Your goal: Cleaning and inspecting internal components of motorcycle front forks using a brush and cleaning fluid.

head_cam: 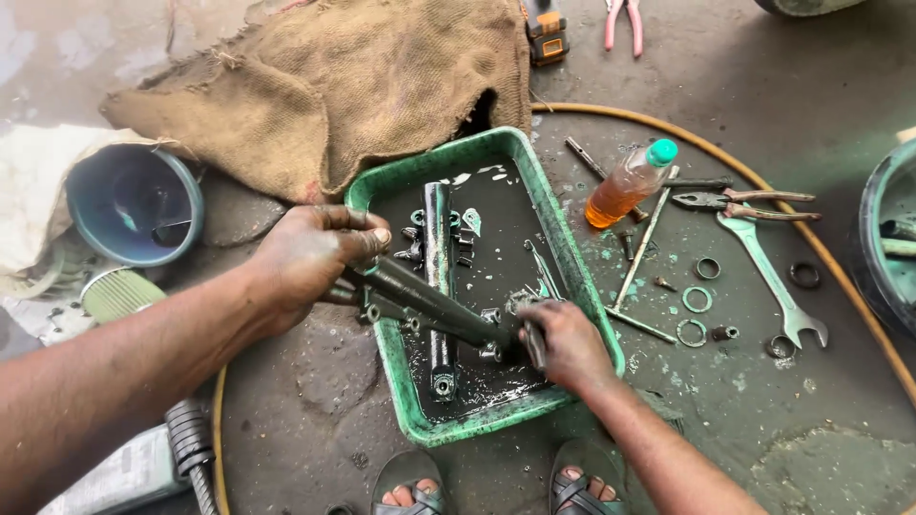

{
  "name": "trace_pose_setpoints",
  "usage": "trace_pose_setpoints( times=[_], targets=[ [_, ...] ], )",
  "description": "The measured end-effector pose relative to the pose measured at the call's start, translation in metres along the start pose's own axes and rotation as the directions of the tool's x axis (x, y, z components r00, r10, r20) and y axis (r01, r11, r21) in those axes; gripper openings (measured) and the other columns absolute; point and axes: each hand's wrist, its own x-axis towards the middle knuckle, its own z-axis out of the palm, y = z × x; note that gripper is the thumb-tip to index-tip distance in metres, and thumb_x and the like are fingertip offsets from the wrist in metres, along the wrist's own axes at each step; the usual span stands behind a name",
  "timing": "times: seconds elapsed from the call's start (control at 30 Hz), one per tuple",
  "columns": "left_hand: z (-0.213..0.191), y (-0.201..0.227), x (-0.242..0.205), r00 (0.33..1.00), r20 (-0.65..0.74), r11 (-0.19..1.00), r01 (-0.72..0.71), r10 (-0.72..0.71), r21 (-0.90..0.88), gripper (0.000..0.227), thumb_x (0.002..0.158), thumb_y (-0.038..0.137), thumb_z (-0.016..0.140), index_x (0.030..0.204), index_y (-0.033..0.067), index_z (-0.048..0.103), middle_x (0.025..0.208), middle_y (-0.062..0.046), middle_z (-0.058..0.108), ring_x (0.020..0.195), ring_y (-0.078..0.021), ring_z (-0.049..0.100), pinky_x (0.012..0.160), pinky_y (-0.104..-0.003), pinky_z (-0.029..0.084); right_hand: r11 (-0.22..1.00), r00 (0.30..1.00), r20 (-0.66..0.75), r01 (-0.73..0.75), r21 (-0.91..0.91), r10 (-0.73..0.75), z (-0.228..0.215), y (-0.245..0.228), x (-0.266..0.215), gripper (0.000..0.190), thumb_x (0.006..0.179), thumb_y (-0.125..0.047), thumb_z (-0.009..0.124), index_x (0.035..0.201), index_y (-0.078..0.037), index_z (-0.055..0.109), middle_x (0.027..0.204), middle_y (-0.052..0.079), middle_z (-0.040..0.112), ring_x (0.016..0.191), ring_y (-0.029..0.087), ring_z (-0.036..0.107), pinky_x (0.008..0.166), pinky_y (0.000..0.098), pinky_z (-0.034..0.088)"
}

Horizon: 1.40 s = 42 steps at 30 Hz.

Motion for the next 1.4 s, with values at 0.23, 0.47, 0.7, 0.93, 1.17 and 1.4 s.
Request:
trace_pose_setpoints(
  times=[0.23, 0.47, 0.7, 0.93, 1.17, 1.4],
  targets=[
    [-0.006, -0.011, 0.008, 0.996, 0.088, 0.997, -0.006, 0.013, -0.075, 0.031, 0.088, 0.005, 0.065, 0.118, 0.0113, 0.064, 0.090, -0.003, 0.072, 0.074, -0.0164, 0.068, 0.066, -0.034, 0.058, 0.780, 0.809, 0.367, -0.565, 0.269, 0.460, -0.047, -0.044, 0.029, 0.020, 0.088, -0.017, 0.073, 0.107, -0.016, 0.081, 0.090, 0.008, 0.083, 0.077, 0.019, 0.078, 0.074, 0.0353, 0.062],
    [-0.002, -0.011, 0.008, 0.998, 0.049, 0.999, -0.027, 0.028, -0.034, 0.033, 0.086, 0.000, 0.065, 0.117, 0.0115, 0.064, 0.099, -0.003, 0.069, 0.083, -0.0158, 0.067, 0.064, -0.035, 0.057, 0.793, 0.942, 0.296, -0.299, 0.531, 0.156, -0.011, -0.045, 0.010, 0.018, 0.081, -0.010, 0.080, 0.099, -0.008, 0.078, 0.092, 0.008, 0.080, 0.080, 0.014, 0.074, 0.073, 0.0291, 0.061],
    [0.000, -0.011, 0.003, 0.993, 0.052, 0.994, -0.104, 0.103, 0.030, 0.027, 0.087, 0.000, 0.065, 0.112, 0.0105, 0.067, 0.094, -0.003, 0.069, 0.078, -0.0142, 0.066, 0.062, -0.032, 0.057, 0.755, 0.924, 0.178, -0.379, 0.534, 0.338, -0.037, -0.029, 0.011, 0.022, 0.081, -0.008, 0.074, 0.103, -0.011, 0.078, 0.094, 0.005, 0.080, 0.081, 0.018, 0.077, 0.072, 0.0312, 0.062],
    [0.002, -0.007, 0.005, 0.988, 0.053, 0.990, -0.143, 0.142, 0.009, 0.027, 0.087, 0.002, 0.066, 0.114, 0.0076, 0.067, 0.095, -0.005, 0.070, 0.077, -0.0157, 0.067, 0.063, -0.032, 0.057, 0.963, 0.973, 0.105, -0.222, 0.151, 0.208, -0.019, -0.006, 0.006, 0.016, 0.075, -0.010, 0.082, 0.091, -0.010, 0.082, 0.092, 0.011, 0.078, 0.084, 0.030, 0.075, 0.076, 0.0402, 0.060],
    [-0.001, 0.016, -0.016, 0.994, 0.100, 0.996, 0.042, -0.050, 0.078, 0.044, 0.085, -0.003, 0.072, 0.126, 0.0114, 0.064, 0.106, 0.000, 0.069, 0.088, -0.0158, 0.068, 0.079, -0.033, 0.057, 0.968, 0.983, 0.125, -0.155, 0.197, 0.132, -0.010, -0.012, 0.004, 0.024, 0.078, -0.014, 0.079, 0.101, -0.010, 0.079, 0.096, 0.013, 0.076, 0.088, 0.032, 0.074, 0.082, 0.0413, 0.058],
    [-0.007, 0.003, -0.009, 0.972, 0.216, 0.966, -0.138, 0.090, 0.218, 0.043, 0.082, 0.011, 0.076, 0.125, 0.0092, 0.070, 0.096, -0.007, 0.072, 0.082, -0.0141, 0.069, 0.077, -0.028, 0.060, 0.752, 0.854, 0.240, -0.521, 0.404, 0.462, -0.046, -0.020, 0.016, 0.023, 0.081, -0.022, 0.079, 0.101, -0.011, 0.078, 0.084, 0.007, 0.081, 0.076, 0.015, 0.076, 0.071, 0.0301, 0.059]
  ],
)
